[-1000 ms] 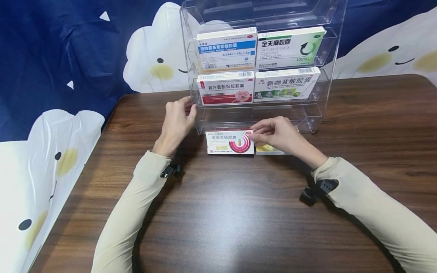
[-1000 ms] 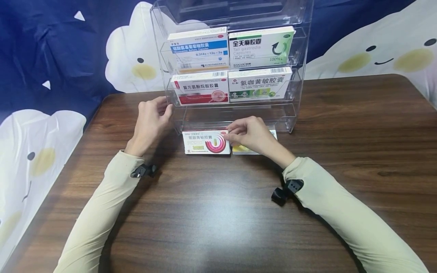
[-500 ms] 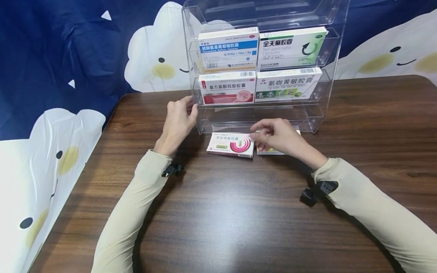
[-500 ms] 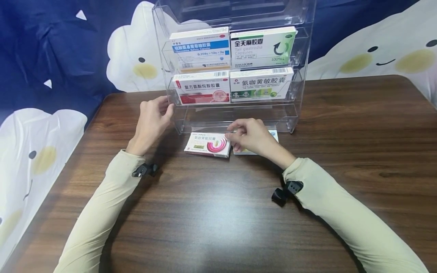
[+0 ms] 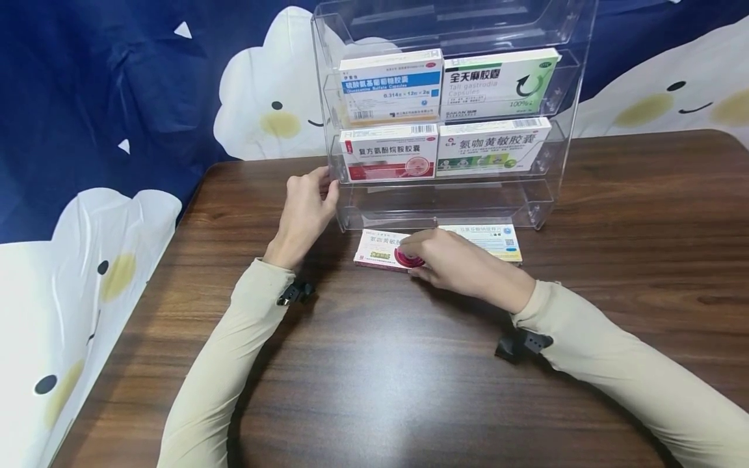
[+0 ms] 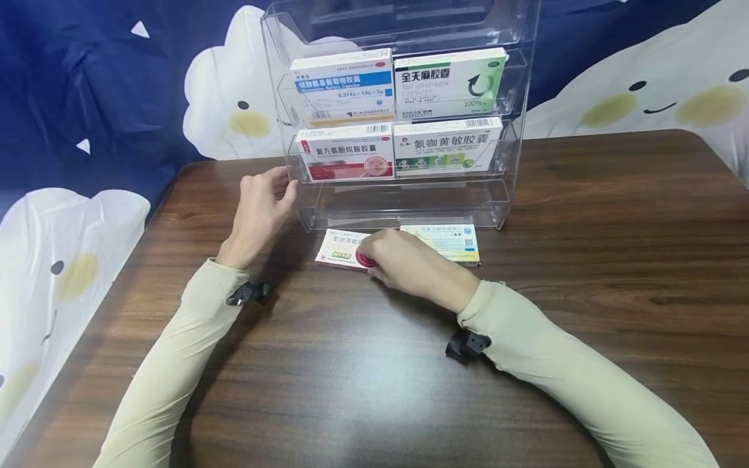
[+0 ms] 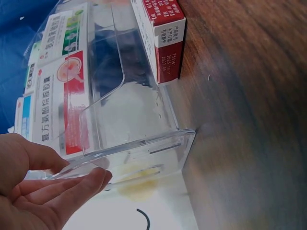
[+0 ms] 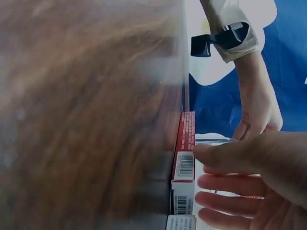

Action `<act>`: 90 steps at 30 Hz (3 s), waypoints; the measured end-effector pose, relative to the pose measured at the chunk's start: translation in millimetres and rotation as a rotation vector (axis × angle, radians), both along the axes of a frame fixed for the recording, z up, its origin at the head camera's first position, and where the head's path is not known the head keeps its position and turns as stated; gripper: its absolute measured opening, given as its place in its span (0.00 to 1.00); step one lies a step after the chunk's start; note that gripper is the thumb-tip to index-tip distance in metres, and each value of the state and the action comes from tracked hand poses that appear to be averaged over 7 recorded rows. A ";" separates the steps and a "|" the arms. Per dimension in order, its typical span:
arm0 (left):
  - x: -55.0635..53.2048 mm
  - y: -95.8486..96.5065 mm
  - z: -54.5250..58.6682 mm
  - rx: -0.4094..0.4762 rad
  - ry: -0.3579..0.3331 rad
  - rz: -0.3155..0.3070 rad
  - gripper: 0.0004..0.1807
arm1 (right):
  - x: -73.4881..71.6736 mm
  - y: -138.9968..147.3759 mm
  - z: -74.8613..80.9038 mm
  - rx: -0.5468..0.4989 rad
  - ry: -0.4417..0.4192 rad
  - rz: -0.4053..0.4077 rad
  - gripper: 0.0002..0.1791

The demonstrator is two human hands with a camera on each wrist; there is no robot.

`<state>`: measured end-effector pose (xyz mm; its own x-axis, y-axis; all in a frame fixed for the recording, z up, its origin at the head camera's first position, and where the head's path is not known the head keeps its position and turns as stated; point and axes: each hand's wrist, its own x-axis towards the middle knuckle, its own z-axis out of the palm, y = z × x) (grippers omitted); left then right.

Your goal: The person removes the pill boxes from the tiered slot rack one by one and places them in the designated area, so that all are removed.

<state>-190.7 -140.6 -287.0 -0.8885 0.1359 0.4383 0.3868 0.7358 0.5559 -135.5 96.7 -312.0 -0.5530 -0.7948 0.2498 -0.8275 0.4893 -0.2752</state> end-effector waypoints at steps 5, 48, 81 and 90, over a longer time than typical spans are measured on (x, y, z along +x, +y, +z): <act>-0.9 1.0 -1.4 0.004 0.007 -0.006 0.15 | 0.3 1.6 -1.9 0.029 0.025 0.006 0.09; 1.0 -0.7 -0.3 0.011 0.007 -0.010 0.14 | -17.6 58.8 59.8 -0.251 0.187 -0.242 0.12; 0.4 -1.4 -1.0 0.003 0.015 -0.003 0.15 | -49.9 112.5 98.0 -0.038 0.156 -0.696 0.04; 1.8 -0.1 -0.3 0.002 0.015 0.001 0.15 | -58.5 116.2 95.9 -0.042 0.179 -0.655 0.03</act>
<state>-188.8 -140.7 -287.3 -0.8820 0.1345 0.4517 0.3945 0.7350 0.5515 -194.0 212.9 -216.0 -0.8642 -0.2975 0.4057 -0.3986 0.8969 -0.1915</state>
